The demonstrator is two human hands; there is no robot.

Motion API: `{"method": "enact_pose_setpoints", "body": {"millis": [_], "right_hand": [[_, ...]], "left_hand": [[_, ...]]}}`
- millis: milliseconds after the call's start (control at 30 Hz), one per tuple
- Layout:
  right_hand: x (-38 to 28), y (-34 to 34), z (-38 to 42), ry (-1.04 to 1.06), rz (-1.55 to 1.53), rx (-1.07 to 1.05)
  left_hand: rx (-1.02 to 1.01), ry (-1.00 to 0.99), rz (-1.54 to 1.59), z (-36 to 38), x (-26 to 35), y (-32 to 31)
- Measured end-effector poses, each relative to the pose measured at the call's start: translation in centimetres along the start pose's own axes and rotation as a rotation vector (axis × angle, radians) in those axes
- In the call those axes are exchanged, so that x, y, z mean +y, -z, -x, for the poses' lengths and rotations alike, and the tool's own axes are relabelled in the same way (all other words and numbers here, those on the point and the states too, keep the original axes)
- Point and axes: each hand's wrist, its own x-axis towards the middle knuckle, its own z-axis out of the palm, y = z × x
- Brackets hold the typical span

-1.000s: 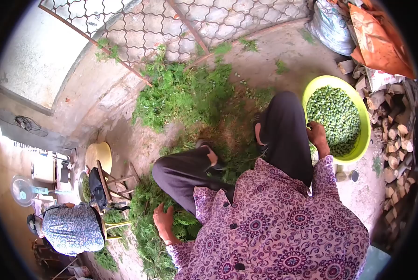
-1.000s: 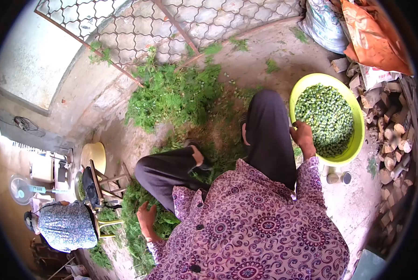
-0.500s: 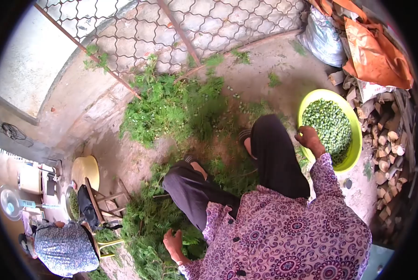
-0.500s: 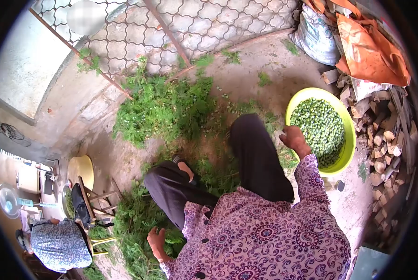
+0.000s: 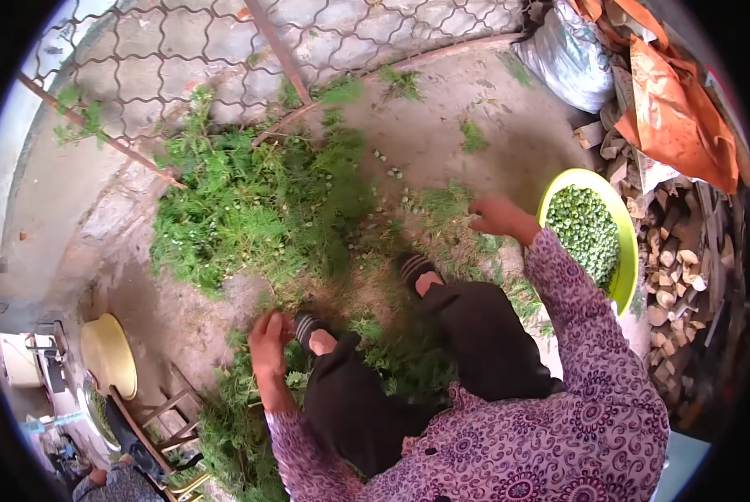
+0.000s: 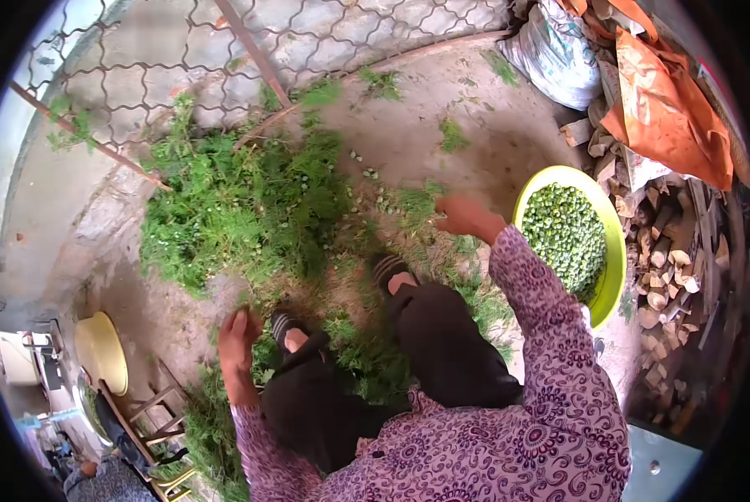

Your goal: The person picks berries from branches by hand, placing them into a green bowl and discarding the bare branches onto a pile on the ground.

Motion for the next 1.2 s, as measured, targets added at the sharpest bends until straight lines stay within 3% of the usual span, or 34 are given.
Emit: {"method": "enact_pose_setpoints", "body": {"millis": [33,200,300,433,567,633,767,867,933,1067,1133,1200], "right_hand": [[-0.1,0.1,-1.8,-0.011,0.002,-0.033],[-0.2,-3.8,-8.6,0.081,0.028,-0.075],[0.3,-10.0,-11.8,0.127,-0.057,-0.101],[-1.0,-16.3,-12.9,0.045,-0.097,-0.223],[-0.4,-19.9,-12.7,0.019,-0.095,-0.276],[-0.5,-20.2,-12.2,-0.006,-0.226,-0.141],[-0.7,-19.7,-11.5,0.034,-0.128,-0.133],[0.7,-19.8,-10.6,-0.003,-0.292,-0.071],[0.9,-19.1,-9.3,-0.497,-1.218,-0.183],[2.1,-19.5,-8.3,-0.586,-1.49,-0.12],[2.5,-19.7,-8.7,-0.601,-1.853,-0.063],[2.8,-19.3,-10.0,-0.589,-1.836,-0.039]], "left_hand": [[-0.114,0.044,-0.024,-2.9,1.0,-1.8],[-0.275,0.179,0.075,-10.7,-1.6,-6.7],[-0.432,0.346,0.222,-11.1,-6.0,-7.7],[-0.512,0.577,0.115,-10.0,-11.9,-5.1],[-0.417,0.705,0.268,-9.4,-14.8,-2.8],[-0.382,0.721,0.319,-9.2,-14.9,-2.5],[-0.389,0.752,0.365,-9.4,-17.3,-2.0],[-0.374,0.742,0.402,-9.6,-17.7,-1.8],[-0.372,0.72,0.397,-9.3,-18.4,-1.6],[-0.378,0.717,0.374,-9.3,-18.9,-1.5],[-0.364,0.712,0.308,-9.3,-18.4,-1.7],[-0.36,0.709,0.265,-9.3,-18.2,-1.7]]}}
